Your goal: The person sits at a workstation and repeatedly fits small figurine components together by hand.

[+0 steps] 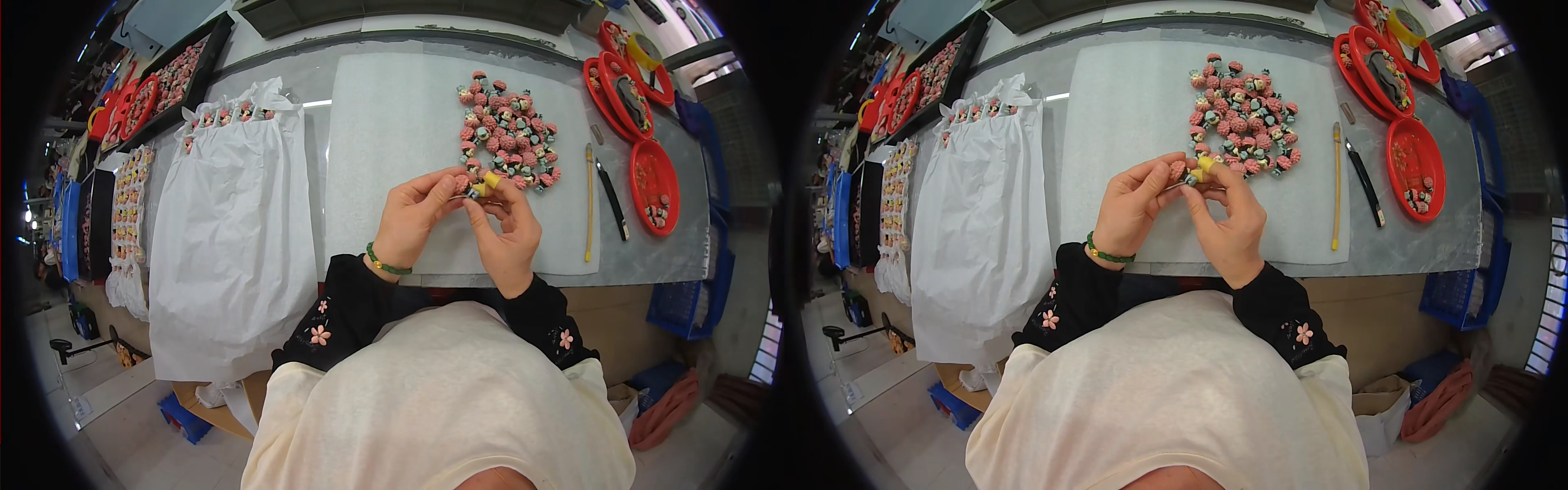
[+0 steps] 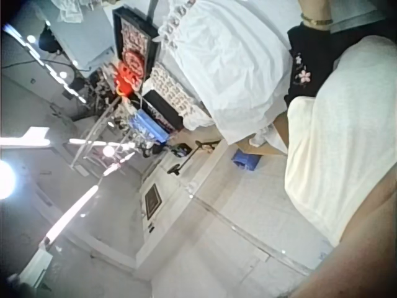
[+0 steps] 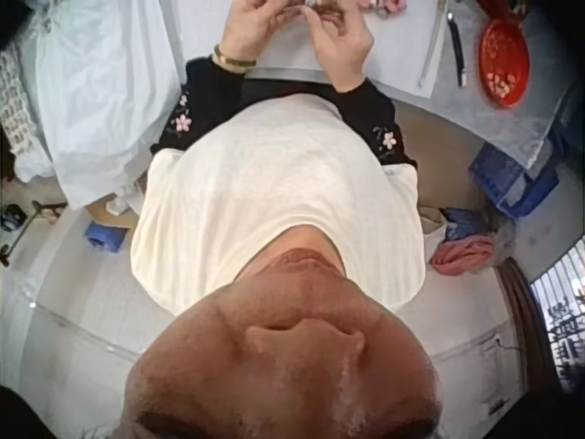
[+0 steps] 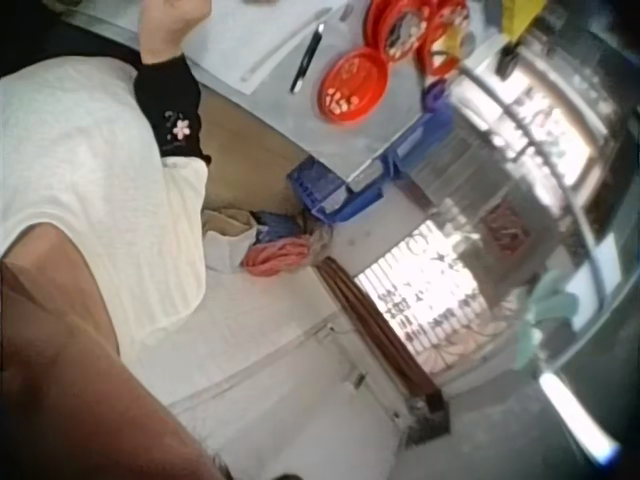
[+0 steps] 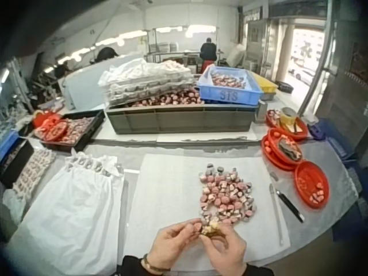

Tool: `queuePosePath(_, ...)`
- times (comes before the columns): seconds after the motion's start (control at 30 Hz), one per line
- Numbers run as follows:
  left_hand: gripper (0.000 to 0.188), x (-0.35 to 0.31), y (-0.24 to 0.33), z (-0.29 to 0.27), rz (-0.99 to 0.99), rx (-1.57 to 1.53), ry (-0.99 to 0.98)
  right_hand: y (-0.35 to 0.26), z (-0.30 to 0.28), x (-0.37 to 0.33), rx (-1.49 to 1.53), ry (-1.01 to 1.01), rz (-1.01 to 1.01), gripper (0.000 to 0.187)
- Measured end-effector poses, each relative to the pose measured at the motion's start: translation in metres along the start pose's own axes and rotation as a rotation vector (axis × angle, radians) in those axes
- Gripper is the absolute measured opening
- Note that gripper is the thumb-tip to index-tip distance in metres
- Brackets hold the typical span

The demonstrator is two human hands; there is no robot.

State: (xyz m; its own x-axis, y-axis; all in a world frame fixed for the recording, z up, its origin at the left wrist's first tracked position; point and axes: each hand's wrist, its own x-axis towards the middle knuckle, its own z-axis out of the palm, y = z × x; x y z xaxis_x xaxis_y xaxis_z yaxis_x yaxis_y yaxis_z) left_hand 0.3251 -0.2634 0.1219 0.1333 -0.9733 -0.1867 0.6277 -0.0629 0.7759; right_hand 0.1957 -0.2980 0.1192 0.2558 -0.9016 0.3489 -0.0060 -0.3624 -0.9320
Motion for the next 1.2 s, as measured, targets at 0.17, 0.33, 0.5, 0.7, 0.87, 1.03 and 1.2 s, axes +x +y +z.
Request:
queuePosePath(0.17,0.027,0.007,0.011,-0.008,0.014,0.013,0.085,0.002,-0.010,0.028,-0.193,-0.186,-0.142,0.031)
queuePosePath(0.33,0.024,0.011,0.028,-0.003,-0.053,-0.128,0.161,-0.006,-0.016,0.072,-0.456,-0.063,-0.186,0.026)
queuePosePath(0.5,0.018,0.016,0.020,-0.007,-0.069,-0.011,0.255,0.027,-0.012,0.094,-0.754,-0.278,-0.502,0.026)
queuePosePath(0.7,0.022,0.006,0.021,-0.010,0.026,0.097,0.164,0.000,-0.009,0.077,-0.367,-0.143,-0.283,0.017)
queuePosePath(0.87,0.028,0.009,0.014,-0.005,0.025,0.016,0.016,-0.005,0.008,0.041,0.367,-0.158,0.242,0.017)
queuePosePath(1.03,0.022,0.015,0.009,-0.002,0.023,0.145,0.076,0.010,0.006,0.031,0.268,-0.114,0.165,0.025)
queuePosePath(1.2,0.024,0.031,0.005,-0.008,0.111,0.011,-0.052,0.019,0.004,0.040,0.223,-0.038,0.088,0.035)
